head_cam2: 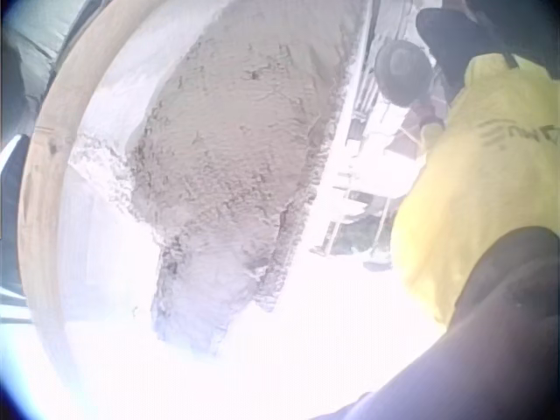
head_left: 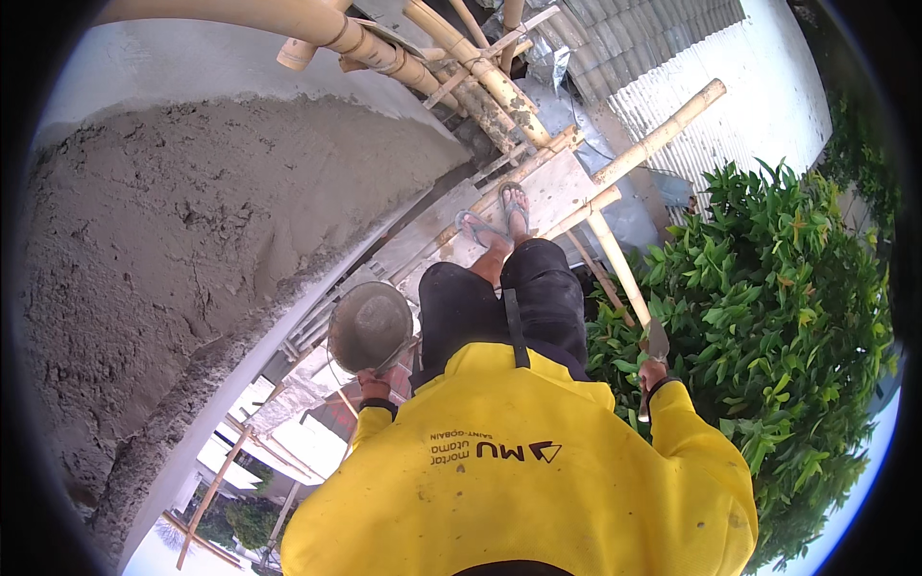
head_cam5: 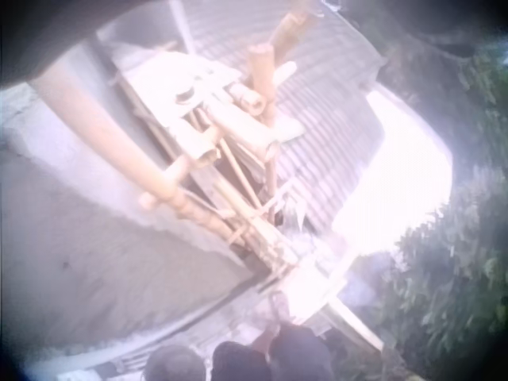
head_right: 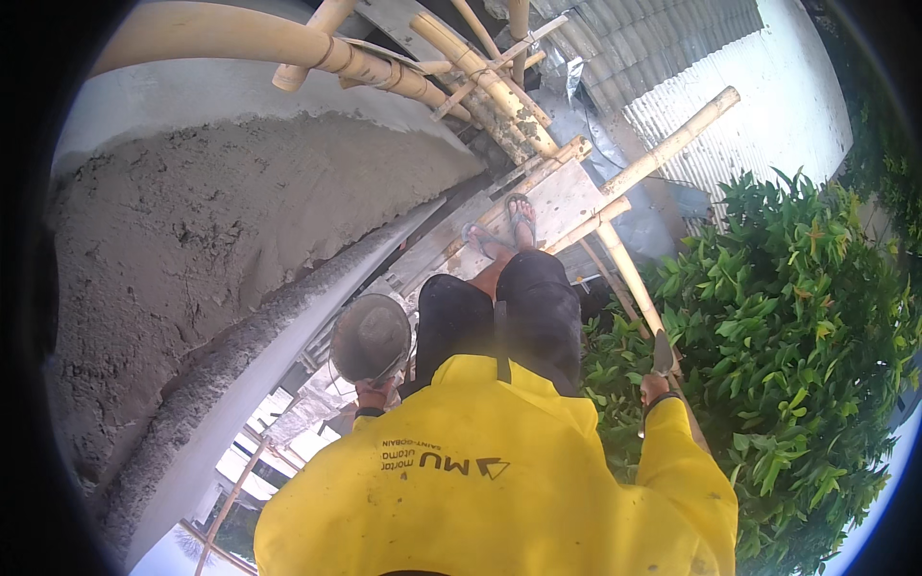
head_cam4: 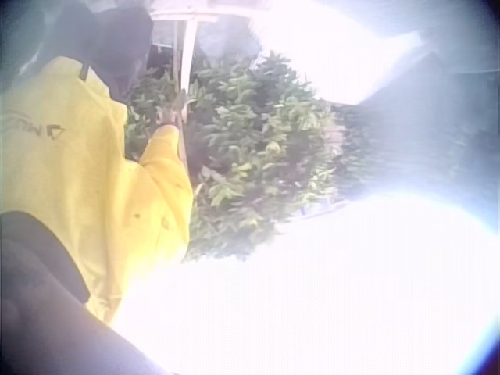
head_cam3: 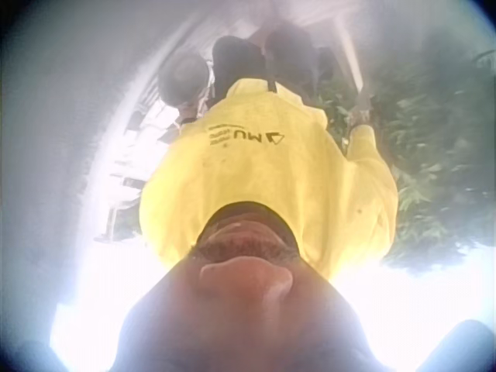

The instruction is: The person scoops wet cement from a bucket with a trowel and applies it to a vertical wall surface. They repeatedly smooth and level the applied cement using the trowel and a straightedge, working on a section of the wall while standing on bamboo scaffolding.

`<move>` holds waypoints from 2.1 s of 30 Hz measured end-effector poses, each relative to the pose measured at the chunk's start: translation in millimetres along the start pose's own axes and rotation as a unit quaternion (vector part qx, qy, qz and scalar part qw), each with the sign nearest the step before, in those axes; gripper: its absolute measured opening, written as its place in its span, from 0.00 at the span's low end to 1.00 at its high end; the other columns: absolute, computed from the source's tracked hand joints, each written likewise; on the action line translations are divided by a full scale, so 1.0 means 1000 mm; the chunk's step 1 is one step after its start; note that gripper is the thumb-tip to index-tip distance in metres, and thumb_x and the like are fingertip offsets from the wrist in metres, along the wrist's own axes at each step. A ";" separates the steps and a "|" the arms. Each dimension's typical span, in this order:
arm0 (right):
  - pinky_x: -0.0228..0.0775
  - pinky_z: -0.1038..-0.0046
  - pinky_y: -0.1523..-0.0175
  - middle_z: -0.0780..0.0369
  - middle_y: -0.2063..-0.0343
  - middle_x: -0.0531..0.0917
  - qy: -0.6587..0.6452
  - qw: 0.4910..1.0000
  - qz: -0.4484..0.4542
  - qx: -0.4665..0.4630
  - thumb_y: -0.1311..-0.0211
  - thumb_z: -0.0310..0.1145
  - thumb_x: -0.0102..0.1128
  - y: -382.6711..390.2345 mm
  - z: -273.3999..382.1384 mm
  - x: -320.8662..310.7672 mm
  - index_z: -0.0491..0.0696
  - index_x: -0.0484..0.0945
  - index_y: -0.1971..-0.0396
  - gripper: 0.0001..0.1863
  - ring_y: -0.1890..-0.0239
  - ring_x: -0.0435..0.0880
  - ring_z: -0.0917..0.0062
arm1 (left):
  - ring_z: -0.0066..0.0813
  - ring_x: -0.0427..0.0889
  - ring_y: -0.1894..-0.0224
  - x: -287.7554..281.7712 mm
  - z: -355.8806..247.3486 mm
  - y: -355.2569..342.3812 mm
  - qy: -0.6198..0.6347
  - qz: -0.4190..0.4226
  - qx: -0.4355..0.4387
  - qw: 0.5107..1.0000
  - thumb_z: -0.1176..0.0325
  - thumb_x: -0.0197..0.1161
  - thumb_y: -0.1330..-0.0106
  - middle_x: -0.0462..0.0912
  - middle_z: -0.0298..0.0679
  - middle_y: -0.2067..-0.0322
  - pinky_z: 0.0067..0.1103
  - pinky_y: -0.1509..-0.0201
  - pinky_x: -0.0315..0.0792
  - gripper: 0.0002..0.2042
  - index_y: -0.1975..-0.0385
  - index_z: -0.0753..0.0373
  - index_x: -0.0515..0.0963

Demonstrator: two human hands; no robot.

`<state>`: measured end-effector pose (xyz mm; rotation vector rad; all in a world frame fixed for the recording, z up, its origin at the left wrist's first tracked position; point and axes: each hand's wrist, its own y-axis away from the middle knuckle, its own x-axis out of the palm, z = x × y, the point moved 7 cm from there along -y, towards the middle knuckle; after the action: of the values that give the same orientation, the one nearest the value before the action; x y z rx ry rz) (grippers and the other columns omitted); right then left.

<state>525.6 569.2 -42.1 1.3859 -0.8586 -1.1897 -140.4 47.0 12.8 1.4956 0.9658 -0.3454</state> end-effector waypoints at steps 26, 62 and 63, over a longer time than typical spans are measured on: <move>0.65 0.64 0.84 0.59 0.80 0.76 -0.529 0.816 -0.212 0.097 0.27 0.43 0.47 0.004 0.233 -0.082 0.42 0.76 0.61 0.18 0.87 0.74 0.70 | 0.35 0.79 0.51 0.023 0.006 -0.036 -0.444 0.081 0.053 0.891 0.48 0.70 0.48 0.81 0.35 0.55 0.32 0.48 0.69 0.27 0.54 0.58 0.74; 0.76 0.48 0.61 0.41 0.74 0.83 -0.059 0.899 -0.374 -0.219 0.42 0.45 0.58 -0.015 0.293 -0.301 0.39 0.76 0.65 0.20 0.67 0.85 0.45 | 0.31 0.76 0.39 0.108 -0.041 -0.046 -0.568 0.135 0.064 0.809 0.22 0.48 0.39 0.77 0.29 0.38 0.31 0.33 0.62 0.43 0.36 0.52 0.74; 0.76 0.47 0.59 0.40 0.72 0.83 -0.045 0.899 -0.393 -0.187 0.41 0.45 0.58 -0.010 0.307 -0.319 0.39 0.76 0.64 0.21 0.65 0.85 0.43 | 0.31 0.76 0.40 0.105 -0.045 -0.043 -0.549 0.083 0.067 0.829 0.28 0.51 0.36 0.79 0.30 0.41 0.31 0.38 0.66 0.38 0.38 0.54 0.74</move>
<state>151.1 793.6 31.1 1.3876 -0.0668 -1.9239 -122.9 121.3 -81.9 1.1809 -0.1209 -1.0157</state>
